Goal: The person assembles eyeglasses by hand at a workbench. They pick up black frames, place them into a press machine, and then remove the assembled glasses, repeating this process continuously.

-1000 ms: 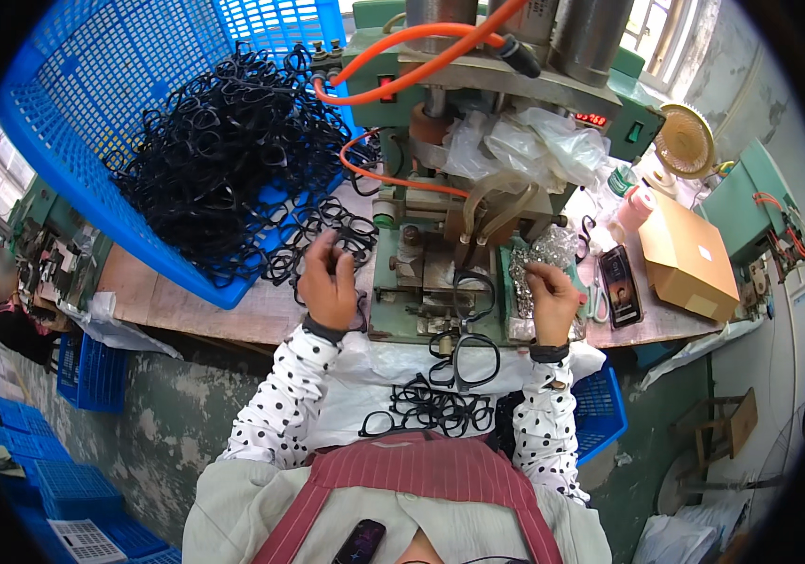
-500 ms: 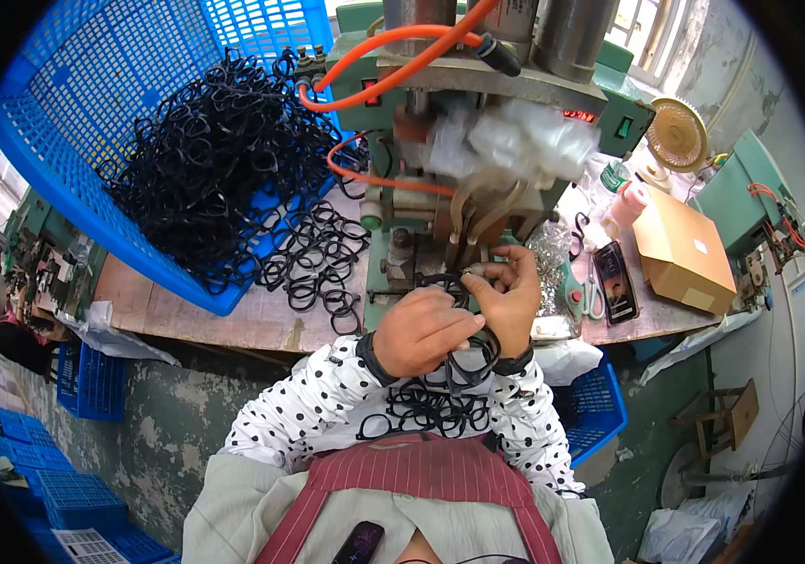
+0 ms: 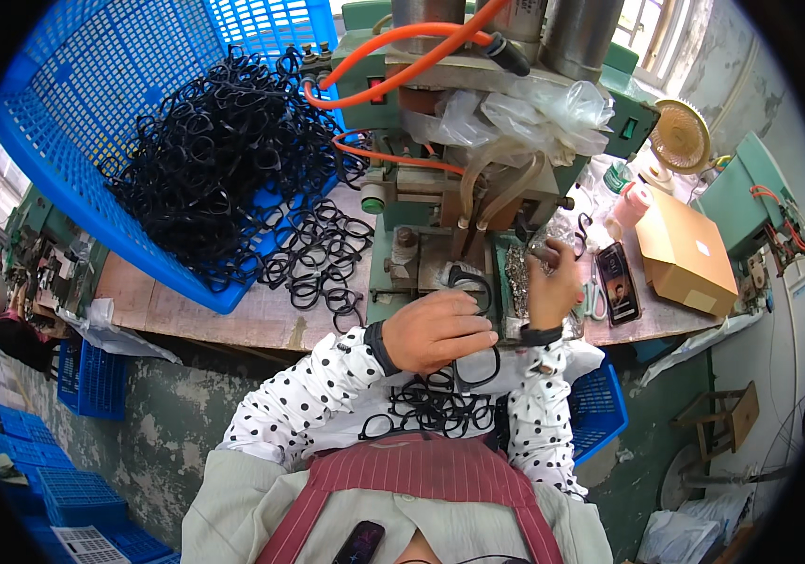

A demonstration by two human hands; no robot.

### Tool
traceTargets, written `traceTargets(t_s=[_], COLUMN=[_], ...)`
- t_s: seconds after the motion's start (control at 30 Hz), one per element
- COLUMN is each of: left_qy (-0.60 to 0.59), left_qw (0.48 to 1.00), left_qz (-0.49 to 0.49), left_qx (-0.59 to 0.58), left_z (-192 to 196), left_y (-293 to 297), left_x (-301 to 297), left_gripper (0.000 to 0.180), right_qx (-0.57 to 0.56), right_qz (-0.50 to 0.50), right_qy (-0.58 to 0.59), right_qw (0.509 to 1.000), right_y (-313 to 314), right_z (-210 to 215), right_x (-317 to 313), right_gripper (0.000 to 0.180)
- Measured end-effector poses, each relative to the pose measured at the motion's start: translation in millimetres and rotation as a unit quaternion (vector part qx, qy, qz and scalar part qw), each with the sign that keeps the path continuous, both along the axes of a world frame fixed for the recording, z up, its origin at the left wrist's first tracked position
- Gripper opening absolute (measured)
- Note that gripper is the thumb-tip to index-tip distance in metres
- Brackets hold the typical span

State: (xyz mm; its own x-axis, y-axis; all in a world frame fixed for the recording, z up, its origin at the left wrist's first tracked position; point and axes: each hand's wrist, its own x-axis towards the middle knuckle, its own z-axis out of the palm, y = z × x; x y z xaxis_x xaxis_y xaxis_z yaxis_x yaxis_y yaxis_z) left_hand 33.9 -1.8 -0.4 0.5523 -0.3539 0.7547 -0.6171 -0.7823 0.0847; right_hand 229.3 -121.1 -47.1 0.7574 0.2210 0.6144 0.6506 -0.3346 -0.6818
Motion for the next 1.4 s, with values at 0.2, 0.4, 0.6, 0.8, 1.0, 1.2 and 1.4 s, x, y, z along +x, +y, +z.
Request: traceTargets(t_s=[0.2, 0.4, 0.6, 0.8, 1.0, 1.2, 1.4], left_qy=[0.006, -0.015, -0.047, -0.127, 0.151, 0.079, 0.051], left_qw=[1.000, 1.000, 0.995, 0.865, 0.702, 0.753, 0.804], left_qz=[-0.006, -0.016, 0.073, 0.465, 0.695, 0.653, 0.566], left_qx=[0.012, 0.009, 0.057, -0.142, 0.021, 0.027, -0.177], left_z=[-6, -4, 1, -55, -114, -100, -62], left_y=[4, 3, 10, 97, 163, 164, 121], left_x=[1, 3, -18, -20, -29, -38, -56], left_gripper=[0.050, 0.049, 0.037, 0.031, 0.022, 0.009, 0.014], right_qx=[-0.197, -0.195, -0.096, -0.102, -0.131, -0.110, -0.062], right_qz=[0.005, -0.012, -0.041, -0.067, -0.061, -0.050, -0.050], right_qy=[-0.014, -0.014, 0.008, -0.062, -0.011, -0.057, -0.044], right_qw=[0.980, 0.981, 0.994, 0.991, 0.989, 0.991, 0.996], right_y=[-47, -44, -37, -36, -37, -44, -36], right_z=[-41, -55, -53, -59, -57, -54, -39], right_x=[34, 29, 31, 32, 35, 35, 25], right_gripper=[0.024, 0.009, 0.008, 0.007, 0.006, 0.006, 0.006])
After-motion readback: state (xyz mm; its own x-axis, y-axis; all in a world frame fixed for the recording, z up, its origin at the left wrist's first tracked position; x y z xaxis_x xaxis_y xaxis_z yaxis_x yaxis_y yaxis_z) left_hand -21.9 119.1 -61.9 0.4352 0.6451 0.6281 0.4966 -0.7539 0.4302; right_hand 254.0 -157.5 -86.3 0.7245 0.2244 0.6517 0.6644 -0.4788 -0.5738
